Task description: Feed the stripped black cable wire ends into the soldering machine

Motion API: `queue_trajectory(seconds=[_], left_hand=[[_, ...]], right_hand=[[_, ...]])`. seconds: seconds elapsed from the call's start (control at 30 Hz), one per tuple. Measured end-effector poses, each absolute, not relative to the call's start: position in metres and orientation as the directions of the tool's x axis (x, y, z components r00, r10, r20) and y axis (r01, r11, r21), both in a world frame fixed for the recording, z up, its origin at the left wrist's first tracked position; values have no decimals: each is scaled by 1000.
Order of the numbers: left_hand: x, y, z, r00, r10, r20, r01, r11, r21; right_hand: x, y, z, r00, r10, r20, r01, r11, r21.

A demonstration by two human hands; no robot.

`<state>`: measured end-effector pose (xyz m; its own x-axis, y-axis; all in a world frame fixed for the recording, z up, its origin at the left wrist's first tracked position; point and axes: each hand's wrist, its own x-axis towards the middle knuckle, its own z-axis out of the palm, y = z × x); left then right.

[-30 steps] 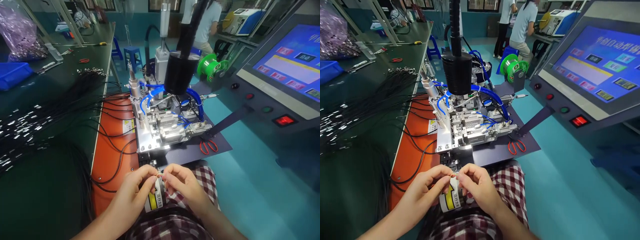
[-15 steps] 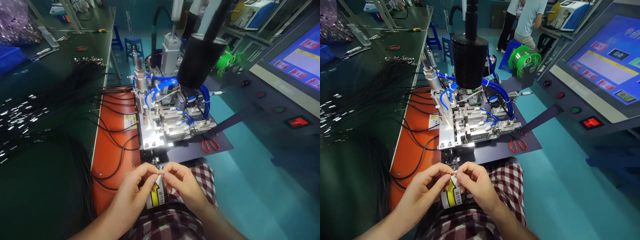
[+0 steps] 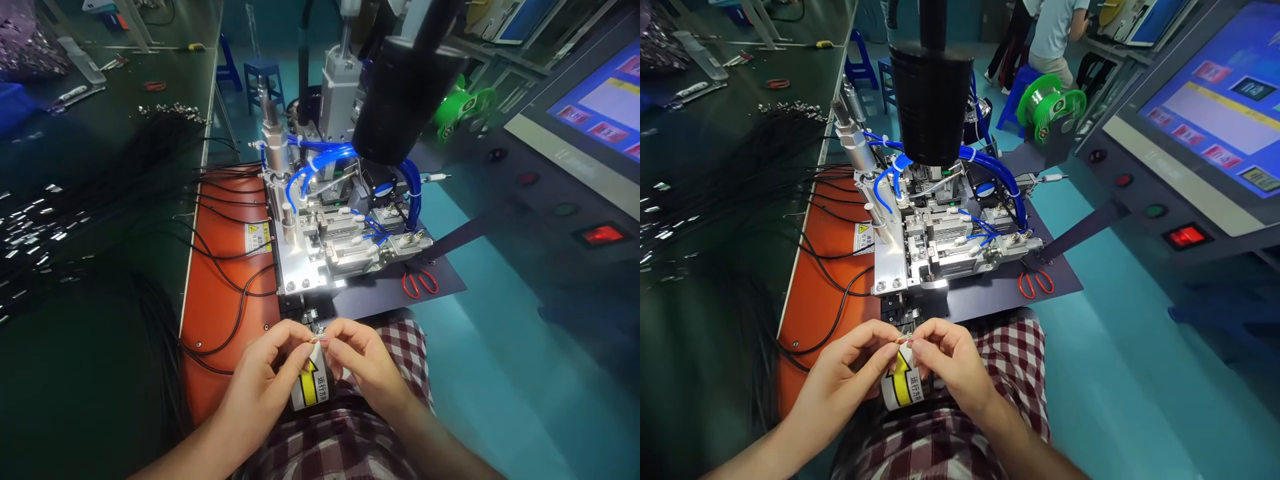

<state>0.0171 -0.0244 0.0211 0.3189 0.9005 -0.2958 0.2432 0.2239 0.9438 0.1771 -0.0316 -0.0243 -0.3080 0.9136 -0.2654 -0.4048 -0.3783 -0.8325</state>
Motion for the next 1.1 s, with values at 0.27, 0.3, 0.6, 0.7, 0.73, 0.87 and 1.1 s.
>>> queue_trajectory(seconds=[0.27, 0.3, 0.6, 0.7, 0.73, 0.87, 1.1], left_hand=[[16, -24, 18, 315, 904, -288, 261, 209, 942], [16, -24, 18, 311, 901, -302, 258, 225, 939], [17, -25, 20, 245, 902, -356, 154, 326, 933], [15, -24, 20, 255, 886, -387, 124, 367, 922], [15, -23, 21, 262, 871, -415, 121, 397, 910], [15, -23, 26, 269, 824, -498, 104, 489, 866], [16, -22, 30, 293, 824, -484, 96, 478, 873]], right_hand=[[177, -28, -21, -314, 900, -301, -427, -417, -802], [177, -28, -21, -313, 899, -306, -422, -420, -803], [159, -35, -11, -74, 965, -252, -201, -262, -944], [156, -37, -8, -48, 974, -223, -131, -228, -965], [157, -37, -8, -51, 976, -212, -113, -216, -970], [172, -28, -5, -191, 960, -203, -118, -228, -966], [187, -2, -5, -418, 893, -166, -277, -299, -913]])
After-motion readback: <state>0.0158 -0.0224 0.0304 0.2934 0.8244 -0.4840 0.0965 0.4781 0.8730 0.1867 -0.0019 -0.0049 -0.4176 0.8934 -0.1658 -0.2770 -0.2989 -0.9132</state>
